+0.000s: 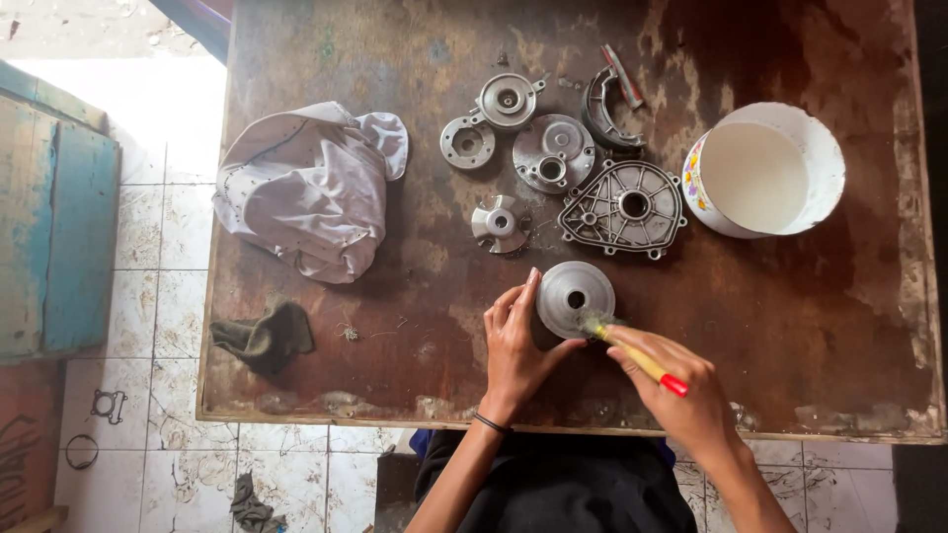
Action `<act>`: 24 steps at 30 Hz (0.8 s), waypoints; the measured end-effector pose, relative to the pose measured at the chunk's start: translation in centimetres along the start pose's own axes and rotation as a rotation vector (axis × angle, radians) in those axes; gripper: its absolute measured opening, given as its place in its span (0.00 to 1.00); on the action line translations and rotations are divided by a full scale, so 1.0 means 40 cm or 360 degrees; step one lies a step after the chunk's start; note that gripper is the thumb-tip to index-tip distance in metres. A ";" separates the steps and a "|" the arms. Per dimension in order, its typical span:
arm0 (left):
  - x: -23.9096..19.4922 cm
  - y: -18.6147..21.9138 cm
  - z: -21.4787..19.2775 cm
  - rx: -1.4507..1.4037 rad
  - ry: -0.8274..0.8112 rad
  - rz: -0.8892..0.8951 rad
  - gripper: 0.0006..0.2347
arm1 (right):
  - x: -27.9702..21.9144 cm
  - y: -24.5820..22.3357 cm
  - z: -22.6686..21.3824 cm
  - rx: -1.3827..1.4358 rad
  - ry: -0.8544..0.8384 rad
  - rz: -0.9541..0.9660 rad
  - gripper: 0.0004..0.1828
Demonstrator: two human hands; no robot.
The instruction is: Cleaning metallic motorcycle engine and brake hub parts using a brush and cleaning solution at a workbench.
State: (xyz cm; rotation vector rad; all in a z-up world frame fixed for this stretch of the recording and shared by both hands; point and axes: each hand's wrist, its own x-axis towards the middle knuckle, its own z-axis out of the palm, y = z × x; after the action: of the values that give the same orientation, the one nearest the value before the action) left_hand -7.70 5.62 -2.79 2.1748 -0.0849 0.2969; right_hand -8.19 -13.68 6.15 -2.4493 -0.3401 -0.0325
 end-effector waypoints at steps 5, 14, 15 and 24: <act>-0.003 -0.007 0.009 0.0004 0.0006 0.0012 0.48 | -0.012 0.008 0.058 -0.0073 0.0132 -0.0108 0.16; 0.001 -0.001 -0.002 0.0000 -0.0007 -0.0016 0.47 | -0.041 0.009 0.030 0.0075 -0.0027 -0.0220 0.19; 0.005 0.009 -0.009 -0.0035 0.0022 0.0027 0.47 | -0.034 0.003 0.022 0.0074 0.0028 -0.0135 0.18; -0.019 -0.030 0.022 0.0095 0.0015 -0.0025 0.43 | -0.063 -0.006 0.087 0.0059 -0.0063 -0.0287 0.20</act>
State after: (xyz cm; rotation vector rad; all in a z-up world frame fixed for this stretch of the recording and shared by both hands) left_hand -8.08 5.55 -4.42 2.2318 -0.0542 0.3040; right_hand -10.89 -11.93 3.29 -2.3786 -0.5734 -0.0548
